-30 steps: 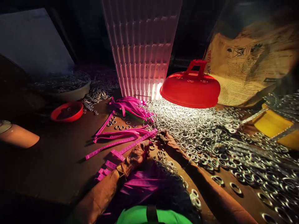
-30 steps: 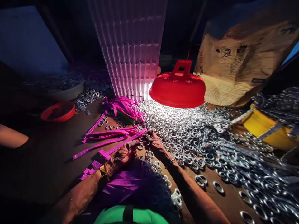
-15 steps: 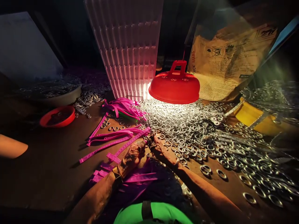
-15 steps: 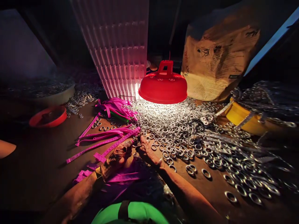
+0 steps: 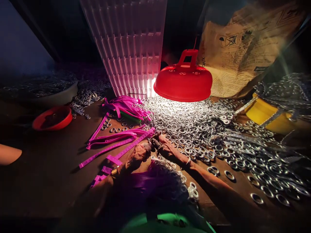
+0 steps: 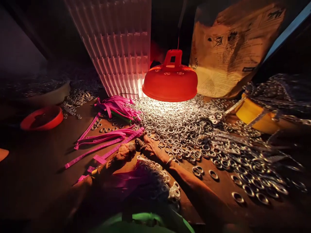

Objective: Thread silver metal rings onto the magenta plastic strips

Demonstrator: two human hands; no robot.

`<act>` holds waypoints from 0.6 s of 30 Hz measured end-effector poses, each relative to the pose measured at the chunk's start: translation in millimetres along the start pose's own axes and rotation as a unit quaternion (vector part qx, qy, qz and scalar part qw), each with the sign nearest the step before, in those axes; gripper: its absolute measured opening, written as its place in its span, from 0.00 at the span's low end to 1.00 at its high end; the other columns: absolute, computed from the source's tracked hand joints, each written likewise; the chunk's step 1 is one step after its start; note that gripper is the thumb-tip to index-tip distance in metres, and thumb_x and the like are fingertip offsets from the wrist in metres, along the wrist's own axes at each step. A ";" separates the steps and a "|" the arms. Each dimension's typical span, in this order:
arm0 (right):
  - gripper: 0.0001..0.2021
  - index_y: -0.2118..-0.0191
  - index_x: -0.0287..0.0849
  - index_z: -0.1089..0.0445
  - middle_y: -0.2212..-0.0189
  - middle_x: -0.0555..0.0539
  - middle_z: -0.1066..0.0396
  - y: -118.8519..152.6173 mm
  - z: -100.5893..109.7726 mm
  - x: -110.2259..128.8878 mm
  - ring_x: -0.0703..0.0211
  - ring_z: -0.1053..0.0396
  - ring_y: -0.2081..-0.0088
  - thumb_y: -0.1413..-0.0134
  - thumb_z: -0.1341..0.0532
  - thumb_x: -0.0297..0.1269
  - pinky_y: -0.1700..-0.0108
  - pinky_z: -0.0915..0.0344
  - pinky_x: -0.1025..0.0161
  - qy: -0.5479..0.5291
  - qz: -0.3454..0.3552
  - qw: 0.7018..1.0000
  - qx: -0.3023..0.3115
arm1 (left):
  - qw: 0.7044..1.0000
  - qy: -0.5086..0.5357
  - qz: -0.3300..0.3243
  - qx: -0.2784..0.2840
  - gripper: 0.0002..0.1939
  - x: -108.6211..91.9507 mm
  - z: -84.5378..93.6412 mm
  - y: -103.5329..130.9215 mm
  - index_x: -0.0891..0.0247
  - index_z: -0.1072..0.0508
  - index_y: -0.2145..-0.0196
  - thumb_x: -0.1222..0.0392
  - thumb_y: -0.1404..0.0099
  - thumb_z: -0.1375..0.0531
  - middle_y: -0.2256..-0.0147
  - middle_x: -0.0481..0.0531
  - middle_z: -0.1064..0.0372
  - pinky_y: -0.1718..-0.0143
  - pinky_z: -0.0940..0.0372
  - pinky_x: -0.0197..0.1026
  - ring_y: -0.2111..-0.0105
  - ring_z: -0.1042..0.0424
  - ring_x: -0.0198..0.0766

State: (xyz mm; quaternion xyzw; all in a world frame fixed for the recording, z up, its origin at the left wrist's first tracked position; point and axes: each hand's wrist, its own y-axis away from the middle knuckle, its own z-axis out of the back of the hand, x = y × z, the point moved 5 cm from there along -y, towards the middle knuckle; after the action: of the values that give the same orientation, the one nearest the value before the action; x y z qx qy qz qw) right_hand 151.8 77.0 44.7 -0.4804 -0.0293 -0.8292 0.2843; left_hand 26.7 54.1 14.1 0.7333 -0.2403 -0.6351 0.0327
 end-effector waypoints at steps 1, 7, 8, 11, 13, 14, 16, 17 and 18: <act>0.10 0.57 0.42 0.37 0.72 0.47 0.36 6.1 0.5 5.5 0.58 0.40 0.69 0.42 0.49 0.38 0.61 0.37 0.57 0.024 0.011 0.999 0.022 | 1.000 -0.004 0.007 0.012 0.12 -7.6 -1.1 3.6 0.63 0.37 0.79 0.53 0.53 0.39 0.85 0.43 0.46 0.84 0.61 0.33 0.86 0.51 0.25; 0.09 0.54 0.39 0.43 0.77 0.53 0.37 66.8 -3.4 52.8 0.69 0.49 0.80 0.39 0.48 0.34 0.78 0.56 0.68 0.074 -0.042 0.992 0.095 | 0.986 -0.051 0.120 0.104 0.19 -40.4 -17.6 47.8 0.67 0.31 0.77 0.47 0.51 0.34 0.88 0.39 0.53 0.84 0.67 0.36 0.87 0.60 0.24; 0.09 0.55 0.39 0.42 0.78 0.53 0.36 77.6 -5.0 60.2 0.69 0.50 0.80 0.39 0.48 0.35 0.78 0.57 0.68 0.084 -0.057 0.989 0.104 | 0.982 -0.064 0.124 0.130 0.20 -41.6 -22.2 57.0 0.68 0.30 0.77 0.46 0.51 0.33 0.87 0.39 0.52 0.84 0.66 0.35 0.86 0.59 0.24; 0.08 0.56 0.40 0.40 0.77 0.51 0.34 107.2 -11.5 70.8 0.67 0.48 0.79 0.39 0.48 0.37 0.77 0.56 0.67 0.096 -0.113 0.980 0.132 | 0.973 -0.048 0.129 0.187 0.22 -33.2 -35.4 82.7 0.70 0.32 0.79 0.46 0.51 0.31 0.83 0.42 0.47 0.81 0.55 0.32 0.82 0.51 0.25; 0.08 0.57 0.41 0.39 0.76 0.50 0.33 122.8 -16.0 70.7 0.65 0.45 0.78 0.40 0.47 0.37 0.76 0.54 0.67 0.071 -0.145 0.979 0.128 | 0.968 0.010 0.144 0.206 0.23 -20.2 -42.5 96.5 0.70 0.31 0.77 0.44 0.50 0.32 0.79 0.47 0.40 0.75 0.45 0.32 0.78 0.42 0.28; 0.08 0.57 0.42 0.38 0.75 0.50 0.32 128.9 -18.4 69.6 0.65 0.44 0.77 0.41 0.47 0.37 0.76 0.53 0.66 0.050 -0.156 0.979 0.121 | 0.966 0.030 0.148 0.210 0.24 -13.7 -45.1 102.0 0.70 0.29 0.76 0.43 0.49 0.32 0.78 0.48 0.38 0.74 0.44 0.33 0.76 0.39 0.30; 0.10 0.54 0.43 0.39 0.75 0.50 0.32 136.7 -23.1 67.8 0.64 0.43 0.76 0.41 0.47 0.37 0.75 0.51 0.66 0.003 -0.164 0.981 0.101 | 0.969 0.019 0.139 0.204 0.25 -3.7 -47.6 109.4 0.70 0.28 0.73 0.41 0.47 0.34 0.78 0.49 0.37 0.75 0.45 0.33 0.77 0.39 0.30; 0.12 0.53 0.43 0.40 0.75 0.50 0.32 138.4 -25.2 67.3 0.64 0.43 0.77 0.41 0.47 0.38 0.75 0.51 0.66 -0.018 -0.163 0.982 0.092 | 0.973 -0.002 0.124 0.196 0.25 -1.2 -47.9 111.6 0.71 0.27 0.73 0.41 0.46 0.35 0.78 0.49 0.37 0.77 0.47 0.32 0.78 0.40 0.29; 0.13 0.51 0.42 0.41 0.75 0.50 0.32 138.9 -26.7 67.3 0.64 0.44 0.77 0.41 0.47 0.38 0.76 0.50 0.66 -0.035 -0.160 0.983 0.084 | 0.977 -0.015 0.107 0.185 0.25 -0.3 -47.9 112.9 0.71 0.26 0.73 0.41 0.45 0.36 0.79 0.50 0.36 0.78 0.48 0.31 0.79 0.41 0.29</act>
State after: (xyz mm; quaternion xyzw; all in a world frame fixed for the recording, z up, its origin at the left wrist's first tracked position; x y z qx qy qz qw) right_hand 175.0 -77.6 53.9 -0.4727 -0.1857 -0.8412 0.1858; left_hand 36.9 -57.7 63.4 0.6873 -0.4308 -0.5835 -0.0394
